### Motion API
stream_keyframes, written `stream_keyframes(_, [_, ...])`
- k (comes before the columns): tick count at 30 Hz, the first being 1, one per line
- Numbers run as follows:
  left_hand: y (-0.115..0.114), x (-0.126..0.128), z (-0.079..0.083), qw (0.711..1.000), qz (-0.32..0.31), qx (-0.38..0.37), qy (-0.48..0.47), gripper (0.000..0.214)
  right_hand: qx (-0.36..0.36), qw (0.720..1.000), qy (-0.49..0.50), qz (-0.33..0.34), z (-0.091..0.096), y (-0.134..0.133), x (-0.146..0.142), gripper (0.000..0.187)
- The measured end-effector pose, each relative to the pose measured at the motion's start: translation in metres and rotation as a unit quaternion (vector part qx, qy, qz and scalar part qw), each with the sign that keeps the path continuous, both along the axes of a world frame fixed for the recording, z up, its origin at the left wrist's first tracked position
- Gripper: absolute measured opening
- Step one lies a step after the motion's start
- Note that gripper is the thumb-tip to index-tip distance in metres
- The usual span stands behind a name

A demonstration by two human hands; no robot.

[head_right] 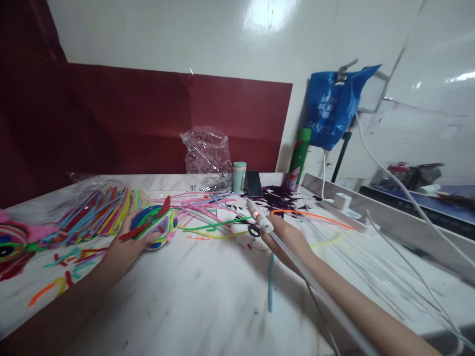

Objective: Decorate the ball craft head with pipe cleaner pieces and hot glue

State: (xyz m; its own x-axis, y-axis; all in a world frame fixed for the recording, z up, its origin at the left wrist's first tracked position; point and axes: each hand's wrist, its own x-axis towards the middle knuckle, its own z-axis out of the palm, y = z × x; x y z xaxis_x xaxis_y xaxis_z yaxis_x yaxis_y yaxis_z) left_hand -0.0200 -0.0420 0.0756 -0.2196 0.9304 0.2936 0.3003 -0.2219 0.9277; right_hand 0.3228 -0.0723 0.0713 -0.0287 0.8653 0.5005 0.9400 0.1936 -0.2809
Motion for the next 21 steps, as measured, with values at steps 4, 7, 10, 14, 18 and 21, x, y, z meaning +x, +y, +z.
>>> stream_keyframes(4, [0.000,0.004,-0.002,1.000,-0.001,-0.006,-0.003,0.067,-0.073,0.984,-0.136,-0.091,-0.024,0.026,0.023,0.015])
stream_keyframes(7, [0.003,0.002,-0.007,1.000,0.002,0.015,0.003,0.065,-0.120,0.972,-0.180,-0.096,-0.037,0.040,0.041,0.017])
stream_keyframes(10, [0.008,-0.003,-0.013,1.000,0.016,0.020,0.004,0.068,-0.140,0.973,-0.178,-0.035,-0.036,0.041,0.055,0.021])
stream_keyframes(14, [0.013,-0.007,-0.017,0.999,-0.016,0.001,-0.028,0.070,-0.052,0.992,-0.106,0.046,-0.015,0.039,0.039,0.024])
stream_keyframes(18, [0.010,-0.008,-0.014,0.999,-0.024,0.002,-0.048,0.065,-0.035,0.978,-0.082,0.188,-0.005,0.060,-0.030,0.027])
stream_keyframes(21, [0.009,-0.011,-0.011,0.998,-0.024,0.006,-0.050,0.066,-0.060,0.965,-0.111,0.230,-0.014,0.092,-0.084,0.025])
